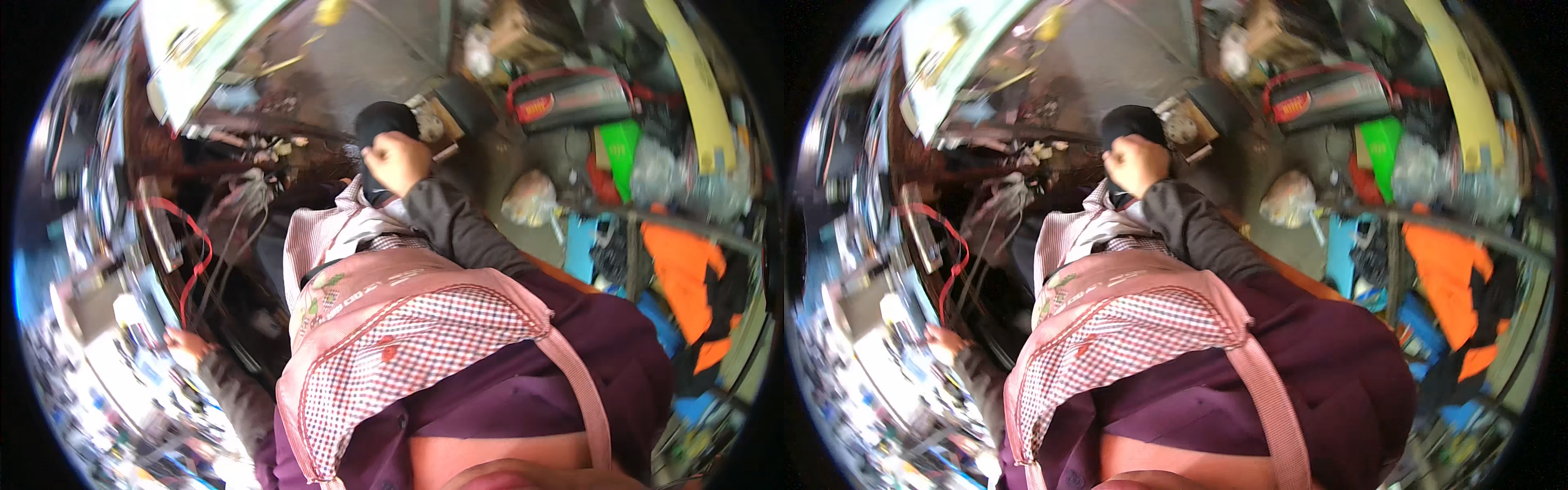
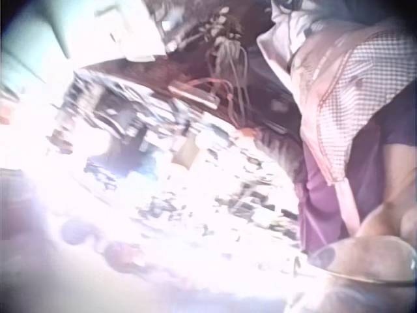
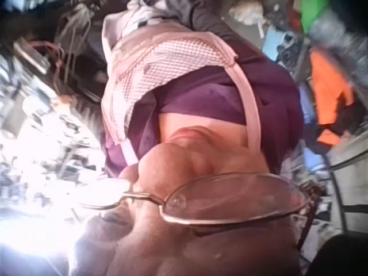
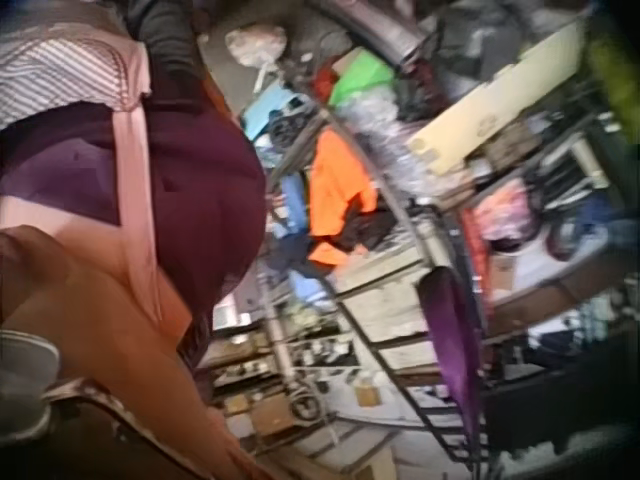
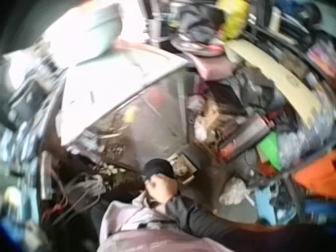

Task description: The person strips and twists wires, then uses a screwdriver to connect them to a small circuit board inside a disassembled device. They handle pliers, a screwdriver, and various colored wires while working at a cluttered electronics workbench.

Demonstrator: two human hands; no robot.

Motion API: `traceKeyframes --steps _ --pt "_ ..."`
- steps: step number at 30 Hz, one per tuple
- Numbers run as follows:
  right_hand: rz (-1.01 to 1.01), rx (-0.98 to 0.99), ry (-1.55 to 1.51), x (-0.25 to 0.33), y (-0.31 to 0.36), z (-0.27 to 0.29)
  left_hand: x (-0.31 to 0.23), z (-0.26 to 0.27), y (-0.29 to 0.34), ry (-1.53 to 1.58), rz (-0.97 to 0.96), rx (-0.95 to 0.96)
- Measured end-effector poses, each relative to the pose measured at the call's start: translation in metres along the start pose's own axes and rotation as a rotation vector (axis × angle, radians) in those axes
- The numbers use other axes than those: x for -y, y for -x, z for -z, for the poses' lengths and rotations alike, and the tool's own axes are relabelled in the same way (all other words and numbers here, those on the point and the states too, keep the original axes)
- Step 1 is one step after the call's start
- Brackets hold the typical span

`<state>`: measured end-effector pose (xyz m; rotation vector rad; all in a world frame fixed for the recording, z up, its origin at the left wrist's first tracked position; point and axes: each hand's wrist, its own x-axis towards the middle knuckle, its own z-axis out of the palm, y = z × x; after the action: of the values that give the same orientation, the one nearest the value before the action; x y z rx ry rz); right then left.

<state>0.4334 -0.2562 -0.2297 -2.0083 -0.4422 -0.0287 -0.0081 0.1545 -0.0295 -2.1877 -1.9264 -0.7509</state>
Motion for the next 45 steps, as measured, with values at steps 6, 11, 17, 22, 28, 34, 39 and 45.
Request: traceKeyframes --steps 6,11,17,22,28,34,39,45 --pt "0.093 -0.183 0.279 -0.002 -0.017 0.009 -0.002 0.018 0.032 0.713 0.048 0.128" --pt "-0.020 0.261 0.412 -0.024 -0.085 0.000 -0.072 0.094 0.048 0.862 -0.072 0.401" --pt "-0.207 0.776 0.362 -0.071 -0.156 -0.020 -0.129 0.071 -0.024 1.179 -0.097 0.684" --pt "-0.135 0.737 0.362 -0.036 -0.141 -0.010 -0.171 0.044 -0.033 1.460 -0.083 0.801" --pt "-0.009 0.719 0.221 0.035 -0.123 0.066 -0.192 0.054 -0.002 1.543 -0.177 0.920" --pt "0.101 0.596 0.126 0.110 -0.075 0.119 -0.185 0.036 0.012 1.668 0.013 1.232" --pt "0.143 0.420 0.376 0.156 -0.043 0.135 -0.185 0.028 0.022 1.680 -0.027 1.328" --pt "0.039 0.403 0.626 0.122 -0.064 0.103 -0.201 0.039 0.041 1.592 -0.130 1.379"
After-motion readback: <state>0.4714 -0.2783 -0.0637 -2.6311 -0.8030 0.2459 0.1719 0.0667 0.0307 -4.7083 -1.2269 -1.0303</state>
